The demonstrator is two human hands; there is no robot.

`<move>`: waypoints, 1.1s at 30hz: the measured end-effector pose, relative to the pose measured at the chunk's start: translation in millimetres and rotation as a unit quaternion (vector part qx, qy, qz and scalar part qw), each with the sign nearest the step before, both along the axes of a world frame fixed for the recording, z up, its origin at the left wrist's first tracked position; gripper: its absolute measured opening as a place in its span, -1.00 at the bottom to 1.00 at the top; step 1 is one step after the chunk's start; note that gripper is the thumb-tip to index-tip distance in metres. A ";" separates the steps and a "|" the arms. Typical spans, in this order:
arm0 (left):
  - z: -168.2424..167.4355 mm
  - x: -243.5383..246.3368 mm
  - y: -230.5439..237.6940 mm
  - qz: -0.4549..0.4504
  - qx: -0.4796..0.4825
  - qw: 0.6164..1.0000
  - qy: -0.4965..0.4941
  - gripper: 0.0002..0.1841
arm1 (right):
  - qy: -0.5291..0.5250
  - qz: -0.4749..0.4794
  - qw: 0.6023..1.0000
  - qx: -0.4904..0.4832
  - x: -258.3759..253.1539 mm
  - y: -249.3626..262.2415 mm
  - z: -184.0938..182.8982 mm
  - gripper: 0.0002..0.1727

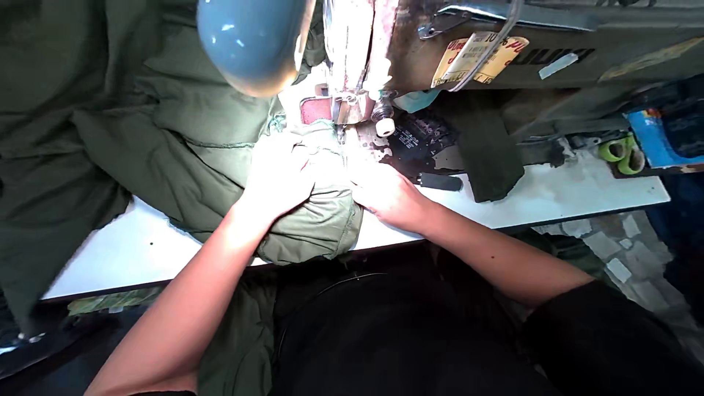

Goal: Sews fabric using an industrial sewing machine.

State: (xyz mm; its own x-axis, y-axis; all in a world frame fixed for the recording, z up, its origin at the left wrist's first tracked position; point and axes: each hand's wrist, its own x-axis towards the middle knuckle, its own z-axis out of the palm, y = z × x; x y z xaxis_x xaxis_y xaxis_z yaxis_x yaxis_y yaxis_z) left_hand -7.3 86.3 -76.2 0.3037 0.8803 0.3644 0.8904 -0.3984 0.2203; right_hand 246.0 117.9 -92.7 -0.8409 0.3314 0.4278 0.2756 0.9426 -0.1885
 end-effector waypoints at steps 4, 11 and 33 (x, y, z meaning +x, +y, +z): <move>24.2 51.5 -22.6 -0.028 -0.048 0.984 -0.168 -0.69 | -0.014 0.022 1.000 -0.007 -0.8 1.6 2.9 -0.78; -2.5 65.5 -33.9 -0.018 -0.209 0.977 -0.031 -0.17 | 0.004 0.000 1.000 0.017 -1.8 -4.2 -2.8 -0.79; -23.9 49.6 -12.6 -0.048 -0.051 0.996 -0.047 -0.48 | -0.076 -0.122 0.983 -0.113 -20.1 40.3 3.1 -0.66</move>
State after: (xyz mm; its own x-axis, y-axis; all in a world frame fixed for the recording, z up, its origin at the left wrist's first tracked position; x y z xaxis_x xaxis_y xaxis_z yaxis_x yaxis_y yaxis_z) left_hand 42.3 73.8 -100.0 0.3560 0.8829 0.3061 0.8228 -0.4515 0.3452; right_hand 225.9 158.2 -89.6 -0.7733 0.6030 0.1961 0.5291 0.7841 -0.3245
